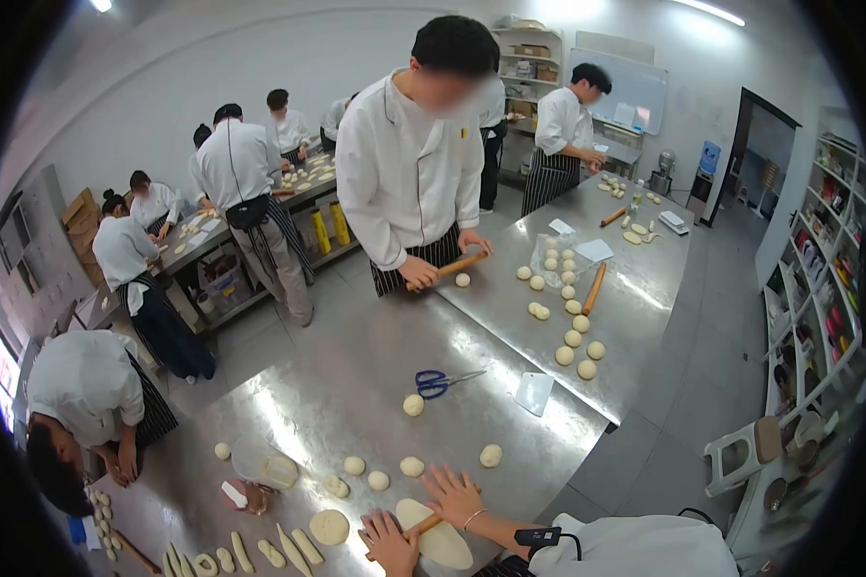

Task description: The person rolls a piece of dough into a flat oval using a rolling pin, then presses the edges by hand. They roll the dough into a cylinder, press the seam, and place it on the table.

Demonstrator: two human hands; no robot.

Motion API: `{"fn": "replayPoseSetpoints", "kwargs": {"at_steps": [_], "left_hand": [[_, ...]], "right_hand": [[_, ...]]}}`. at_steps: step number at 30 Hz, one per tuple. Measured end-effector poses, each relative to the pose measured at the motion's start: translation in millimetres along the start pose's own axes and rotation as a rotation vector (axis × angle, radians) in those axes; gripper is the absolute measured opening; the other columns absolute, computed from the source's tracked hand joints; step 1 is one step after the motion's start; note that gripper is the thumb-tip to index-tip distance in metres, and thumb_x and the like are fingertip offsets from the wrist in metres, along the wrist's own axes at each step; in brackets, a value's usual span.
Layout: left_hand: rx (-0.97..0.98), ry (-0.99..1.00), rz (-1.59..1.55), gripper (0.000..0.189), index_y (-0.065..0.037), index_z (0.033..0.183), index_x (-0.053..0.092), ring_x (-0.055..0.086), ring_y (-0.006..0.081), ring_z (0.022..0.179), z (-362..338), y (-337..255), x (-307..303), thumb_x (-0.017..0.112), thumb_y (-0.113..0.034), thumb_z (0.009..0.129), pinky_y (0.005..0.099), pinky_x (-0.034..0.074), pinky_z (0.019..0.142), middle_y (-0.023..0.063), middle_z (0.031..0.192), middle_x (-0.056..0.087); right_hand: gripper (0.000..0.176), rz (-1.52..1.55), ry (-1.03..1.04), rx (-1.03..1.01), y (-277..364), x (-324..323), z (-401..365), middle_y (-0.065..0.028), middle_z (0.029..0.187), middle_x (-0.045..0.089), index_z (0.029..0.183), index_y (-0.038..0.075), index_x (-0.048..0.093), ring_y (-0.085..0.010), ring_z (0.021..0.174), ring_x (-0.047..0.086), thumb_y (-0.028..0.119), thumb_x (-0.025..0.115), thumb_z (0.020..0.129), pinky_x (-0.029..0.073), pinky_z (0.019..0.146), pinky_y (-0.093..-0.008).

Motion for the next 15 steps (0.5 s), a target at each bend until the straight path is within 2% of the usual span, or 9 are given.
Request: {"fn": "replayPoseSetpoints", "kwargs": {"at_steps": [1,3,5,6,11,15], "left_hand": [[0.021,-0.057,0.005,0.081,0.004,0.139,0.042,0.018,0.0499,0.142,-5.7,-7.2,-4.9,0.063,-0.048,0.08,0.0649,0.012,0.112,0.0279,0.151,0.028],[-0.018,-0.015,0.026,0.082,0.003,0.136,0.045,0.021,0.0514,0.14,-13.7,-14.6,-8.7,0.063,-0.052,0.079,0.0656,0.017,0.11,0.0277,0.15,0.031],[-0.029,-0.028,0.051,0.081,0.0,0.137,0.046,0.022,0.0514,0.139,-30.8,-20.1,-8.1,0.063,-0.054,0.079,0.0657,0.018,0.11,0.024,0.151,0.032],[-0.019,-0.028,0.054,0.083,-0.001,0.139,0.045,0.021,0.0508,0.14,-40.6,-22.7,-8.1,0.064,-0.054,0.079,0.065,0.017,0.11,0.0227,0.151,0.032],[-0.051,0.0,0.05,0.085,-0.005,0.141,0.042,0.019,0.0455,0.141,-81.7,-32.3,0.6,0.066,-0.056,0.078,0.0652,0.009,0.112,0.0178,0.153,0.029],[-0.028,-0.056,0.057,0.088,-0.006,0.143,0.04,0.017,0.0443,0.143,-112.5,-39.5,8.2,0.066,-0.057,0.078,0.0642,0.008,0.113,0.0168,0.154,0.029]], "right_hand": [[0.065,-0.034,-0.027,-0.029,-0.5,-4.2,-6.1,-0.0135,0.156,0.03,0.148,0.016,0.038,-0.0343,0.14,0.032,0.052,0.048,0.094,0.027,0.109,-0.058],[0.06,-0.025,-0.04,-0.074,-0.9,-3.5,-20.9,-0.0121,0.154,0.034,0.143,0.015,0.046,-0.0344,0.138,0.035,0.05,0.05,0.093,0.03,0.106,-0.0582],[0.056,0.008,-0.041,-0.079,-3.3,-3.5,-36.3,-0.0129,0.151,0.038,0.137,0.014,0.052,-0.0344,0.138,0.035,0.046,0.053,0.091,0.027,0.108,-0.0575],[0.062,0.043,0.024,-0.053,-5.2,-0.7,-44.6,-0.009,0.153,0.036,0.141,0.015,0.048,-0.033,0.14,0.031,0.048,0.057,0.089,0.024,0.11,-0.0569],[0.074,0.086,0.03,-0.094,-10.6,4.5,-88.1,-0.0123,0.154,0.032,0.144,0.013,0.043,-0.0334,0.143,0.026,0.046,0.067,0.082,0.017,0.114,-0.0586],[0.079,0.072,0.05,-0.153,-16.1,6.4,-115.6,-0.013,0.155,0.029,0.146,0.012,0.039,-0.0337,0.144,0.023,0.049,0.067,0.081,0.014,0.115,-0.0596]]}}
Point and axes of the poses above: each hand's wrist, its own z-axis towards the middle knuckle, its own x-axis out of the palm, y = z × x, the point moved 6 cm from there along z, towards the middle knuckle
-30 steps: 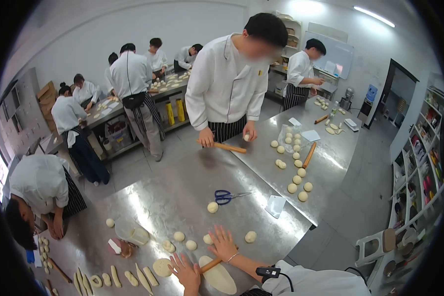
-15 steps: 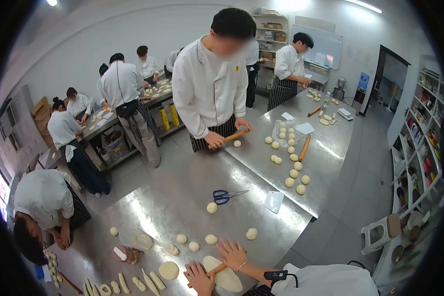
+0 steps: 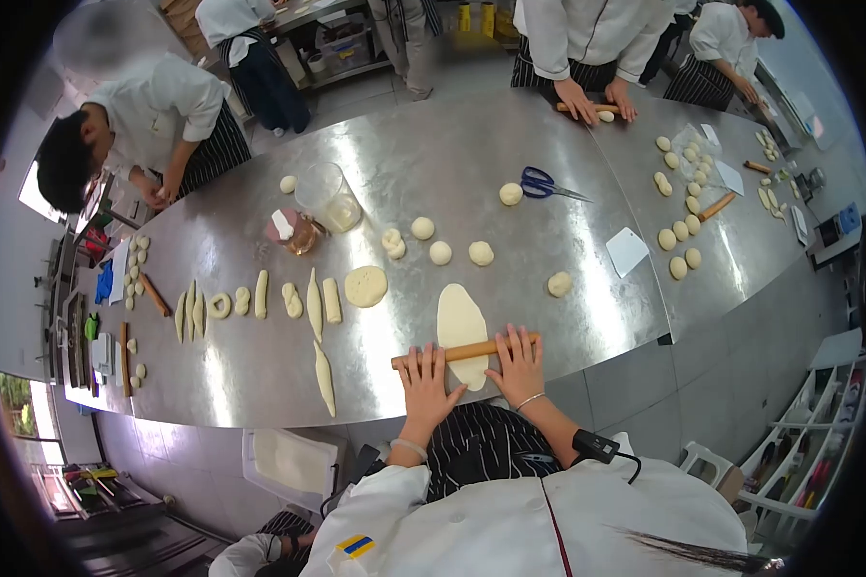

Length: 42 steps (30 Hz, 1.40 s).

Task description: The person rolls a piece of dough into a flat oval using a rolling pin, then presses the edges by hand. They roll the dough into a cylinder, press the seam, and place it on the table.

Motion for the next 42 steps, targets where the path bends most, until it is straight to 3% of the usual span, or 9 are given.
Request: {"fn": "replayPoseSetpoints", "kwargs": {"at_steps": [6,10,12,19,23,25,29,34,42], "left_hand": [[-0.042,0.034,0.004,0.09,-0.007,0.148,0.034,0.011,0.0424,0.146,-39.0,-8.3,11.0,0.062,-0.059,0.081,0.06,0.006,0.116,0.016,0.157,0.024],[-0.036,0.014,0.058,0.088,-0.007,0.148,0.034,0.014,0.0416,0.146,-42.2,-16.5,-1.2,0.06,-0.059,0.082,0.0599,0.006,0.116,0.0166,0.157,0.024],[-0.069,0.032,0.052,0.085,-0.007,0.147,0.036,0.016,0.0392,0.146,-32.4,-11.5,-10.9,0.06,-0.057,0.083,0.0598,0.005,0.115,0.0171,0.156,0.026],[-0.085,-0.206,0.062,0.067,-0.007,0.146,0.038,0.02,0.0347,0.145,43.0,14.8,-39.7,0.057,-0.038,0.09,0.0592,0.009,0.115,0.0168,0.155,0.028],[-0.142,-0.22,0.09,0.066,-0.008,0.144,0.041,0.022,0.0347,0.145,57.0,30.4,-14.9,0.056,-0.041,0.09,0.0582,0.011,0.116,0.0176,0.152,0.033],[-0.067,-0.113,0.094,0.064,-0.007,0.143,0.043,0.026,0.0338,0.144,50.3,24.5,-7.1,0.055,-0.043,0.091,0.0574,0.014,0.115,0.0174,0.151,0.036],[-0.037,-0.083,0.122,0.066,-0.005,0.141,0.044,0.028,0.0331,0.142,23.1,15.5,-4.7,0.056,-0.044,0.09,0.0571,0.018,0.114,0.0179,0.149,0.039],[-0.056,-0.066,-0.001,0.074,0.001,0.139,0.043,0.03,0.0388,0.14,-18.2,4.4,-6.5,0.058,-0.05,0.087,0.0571,0.021,0.112,0.0181,0.146,0.041],[-0.032,-0.051,0.061,0.074,-0.004,0.144,0.038,0.026,0.0378,0.141,-60.9,-4.6,0.2,0.06,-0.045,0.087,0.0566,0.019,0.114,0.0142,0.149,0.036]], "right_hand": [[0.083,-0.01,0.017,-0.044,-0.3,2.7,-36.8,-0.013,0.156,0.026,0.149,0.013,0.034,-0.0341,0.146,0.019,0.049,0.066,0.081,0.012,0.114,-0.0615],[0.075,0.019,0.039,-0.033,-0.5,-7.8,-38.6,-0.0109,0.156,0.028,0.146,0.013,0.039,-0.0346,0.145,0.02,0.049,0.063,0.084,0.014,0.113,-0.0637],[0.072,0.047,0.042,-0.021,-1.1,-16.6,-24.2,-0.0101,0.156,0.029,0.145,0.013,0.041,-0.0347,0.145,0.021,0.048,0.062,0.086,0.015,0.112,-0.0642],[0.061,0.046,-0.117,0.031,-6.8,-25.7,60.0,-0.0096,0.155,0.029,0.142,0.011,0.044,-0.0345,0.144,0.023,0.041,0.058,0.091,0.02,0.111,-0.0632],[0.06,0.072,-0.117,0.023,-10.2,-12.6,71.3,-0.0093,0.155,0.03,0.143,0.011,0.042,-0.0337,0.144,0.024,0.04,0.057,0.092,0.023,0.111,-0.0604],[0.06,0.07,-0.099,0.006,-7.5,-9.8,64.2,-0.0098,0.156,0.029,0.143,0.01,0.042,-0.0342,0.145,0.023,0.039,0.057,0.092,0.023,0.111,-0.0597],[0.059,-0.042,-0.045,-0.059,-2.4,-5.0,30.2,-0.0099,0.155,0.032,0.142,0.011,0.044,-0.0341,0.144,0.025,0.038,0.058,0.092,0.025,0.111,-0.0572],[0.064,-0.037,-0.012,-0.119,2.2,-13.0,-12.1,-0.0072,0.154,0.033,0.14,0.013,0.047,-0.0307,0.142,0.028,0.043,0.064,0.085,0.025,0.112,-0.056],[0.076,0.015,-0.022,-0.151,4.6,-11.0,-58.2,-0.0083,0.156,0.029,0.146,0.012,0.039,-0.0304,0.143,0.026,0.039,0.069,0.082,0.019,0.114,-0.0562]]}}
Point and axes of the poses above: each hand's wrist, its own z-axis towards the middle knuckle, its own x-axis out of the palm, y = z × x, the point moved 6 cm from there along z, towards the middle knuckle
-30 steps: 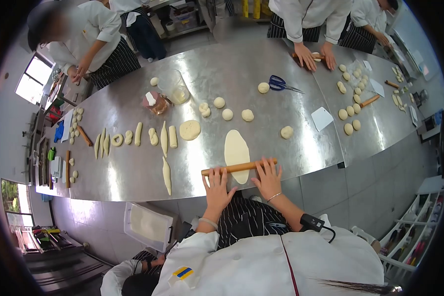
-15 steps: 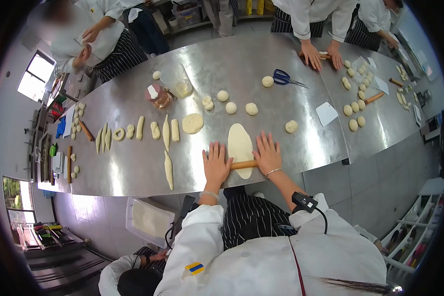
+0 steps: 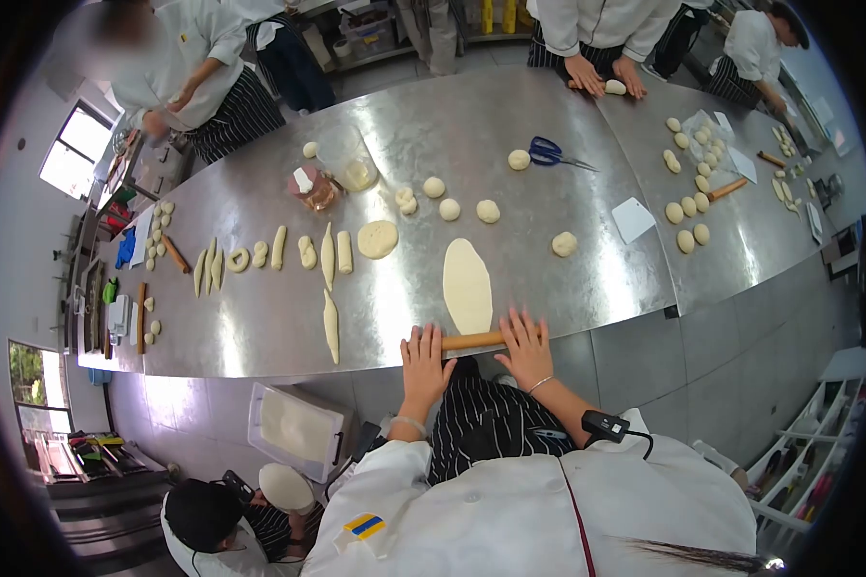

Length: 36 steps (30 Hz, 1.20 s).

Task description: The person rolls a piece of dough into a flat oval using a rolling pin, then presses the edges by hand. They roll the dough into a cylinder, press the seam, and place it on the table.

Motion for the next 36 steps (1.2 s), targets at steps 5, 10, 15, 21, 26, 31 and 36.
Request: {"fn": "replayPoseSetpoints", "kwargs": {"at_steps": [5,10,15,21,26,31,36], "left_hand": [[0.052,-0.112,0.071,0.054,-0.008,0.137,0.047,0.041,0.0273,0.132,-18.3,2.4,5.0,0.062,-0.019,0.086,0.0506,0.024,0.111,0.0088,0.135,0.049],[0.077,-0.175,0.033,0.042,-0.01,0.123,0.059,0.053,0.0219,0.111,-25.2,1.8,-5.7,0.062,-0.011,0.081,0.044,0.034,0.098,0.0042,0.114,0.059],[0.147,-0.179,-0.079,0.033,-0.01,0.112,0.065,0.057,0.0215,0.095,-43.5,-1.3,-10.7,0.061,-0.008,0.079,0.0396,0.039,0.087,0.0025,0.1,0.061],[0.151,-0.186,-0.122,0.033,-0.01,0.109,0.067,0.057,0.0239,0.096,-40.2,-7.5,-28.8,0.066,-0.006,0.076,0.0401,0.04,0.087,0.0041,0.098,0.061],[0.134,-0.148,-0.241,0.036,-0.008,0.112,0.066,0.056,0.0257,0.099,18.0,-1.8,-46.2,0.067,-0.007,0.076,0.0403,0.04,0.089,0.0059,0.103,0.063],[0.133,-0.122,-0.24,0.037,-0.007,0.112,0.066,0.056,0.0264,0.1,54.6,21.1,-41.1,0.069,-0.008,0.076,0.0409,0.04,0.09,0.0067,0.106,0.062],[0.095,-0.11,-0.309,0.037,-0.008,0.113,0.066,0.055,0.0269,0.102,69.2,29.1,-36.3,0.069,-0.007,0.075,0.0408,0.039,0.092,0.0069,0.108,0.061]], "right_hand": [[0.066,-0.054,0.004,-0.08,-1.7,9.2,-18.2,-0.0105,0.154,0.032,0.145,0.014,0.04,-0.03,0.142,0.03,0.026,0.065,0.085,0.019,0.114,-0.0568],[0.05,-0.027,-0.115,-0.127,-1.8,1.3,-24.1,-0.0109,0.138,0.048,0.135,0.012,0.051,-0.0289,0.131,0.042,0.012,0.054,0.085,0.024,0.112,-0.0546],[0.034,0.101,-0.156,-0.122,-5.0,-8.1,-24.7,-0.0081,0.107,0.058,0.114,0.008,0.062,-0.0277,0.107,0.053,0.008,0.052,0.082,0.036,0.101,-0.0481],[0.028,0.229,-0.109,-0.125,-5.8,-16.5,-33.2,-0.0079,0.101,0.057,0.103,0.006,0.064,-0.0273,0.1,0.053,0.006,0.057,0.076,0.04,0.091,-0.045],[0.035,0.168,-0.222,-0.05,-14.4,-39.8,14.0,-0.0075,0.106,0.058,0.107,0.006,0.063,-0.0272,0.105,0.053,0.002,0.06,0.072,0.037,0.1,-0.0463],[0.034,0.148,-0.212,-0.033,-16.8,-33.2,48.6,-0.0068,0.107,0.06,0.109,0.006,0.062,-0.0261,0.107,0.053,0.004,0.059,0.075,0.034,0.104,-0.0474],[0.031,0.145,-0.201,-0.006,-20.3,-19.2,66.0,-0.0058,0.107,0.061,0.109,0.007,0.062,-0.0254,0.108,0.053,0.004,0.057,0.078,0.034,0.104,-0.048]]}}
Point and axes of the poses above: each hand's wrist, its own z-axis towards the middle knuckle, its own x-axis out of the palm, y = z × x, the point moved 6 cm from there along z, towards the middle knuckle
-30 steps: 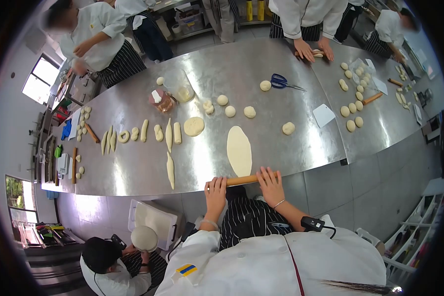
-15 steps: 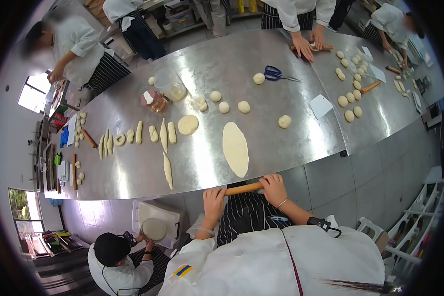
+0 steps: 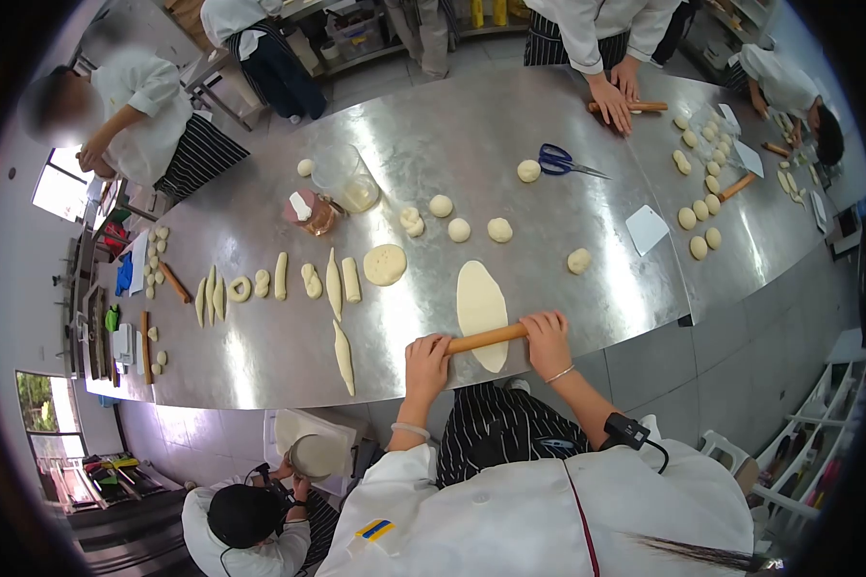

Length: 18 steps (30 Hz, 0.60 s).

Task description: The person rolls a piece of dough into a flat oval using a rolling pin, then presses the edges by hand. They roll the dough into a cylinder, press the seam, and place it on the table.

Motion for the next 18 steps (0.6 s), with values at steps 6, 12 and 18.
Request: {"fn": "replayPoseSetpoints", "kwargs": {"at_steps": [6,12,18], "left_hand": [[-0.021,0.03,0.003,0.041,-0.008,0.116,0.064,0.055,0.0267,0.104,14.1,12.3,8.8,0.069,-0.005,0.076,0.0408,0.039,0.093,0.0071,0.111,0.059],[-0.055,0.038,0.057,0.048,-0.006,0.127,0.058,0.048,0.0314,0.119,18.6,9.6,6.9,0.067,-0.012,0.08,0.0461,0.032,0.104,0.0133,0.126,0.054],[-0.14,0.099,0.108,0.066,0.001,0.142,0.041,0.027,0.0356,0.143,4.5,-13.2,31.6,0.062,-0.028,0.086,0.0554,0.018,0.115,0.0173,0.151,0.035]], "right_hand": [[0.03,-0.032,-0.023,0.024,-4.4,8.5,11.3,-0.0058,0.107,0.061,0.109,0.007,0.062,-0.0248,0.107,0.053,0.005,0.055,0.08,0.033,0.103,-0.0487],[0.035,-0.076,0.111,0.06,-9.3,14.8,11.7,-0.0075,0.122,0.059,0.118,0.005,0.06,-0.0264,0.123,0.049,0.014,0.057,0.084,0.027,0.11,-0.0514],[0.058,-0.05,0.112,0.119,8.7,10.4,8.5,-0.0156,0.152,0.036,0.136,0.0,0.047,-0.037,0.142,0.028,0.024,0.063,0.086,0.014,0.115,-0.0582]]}}
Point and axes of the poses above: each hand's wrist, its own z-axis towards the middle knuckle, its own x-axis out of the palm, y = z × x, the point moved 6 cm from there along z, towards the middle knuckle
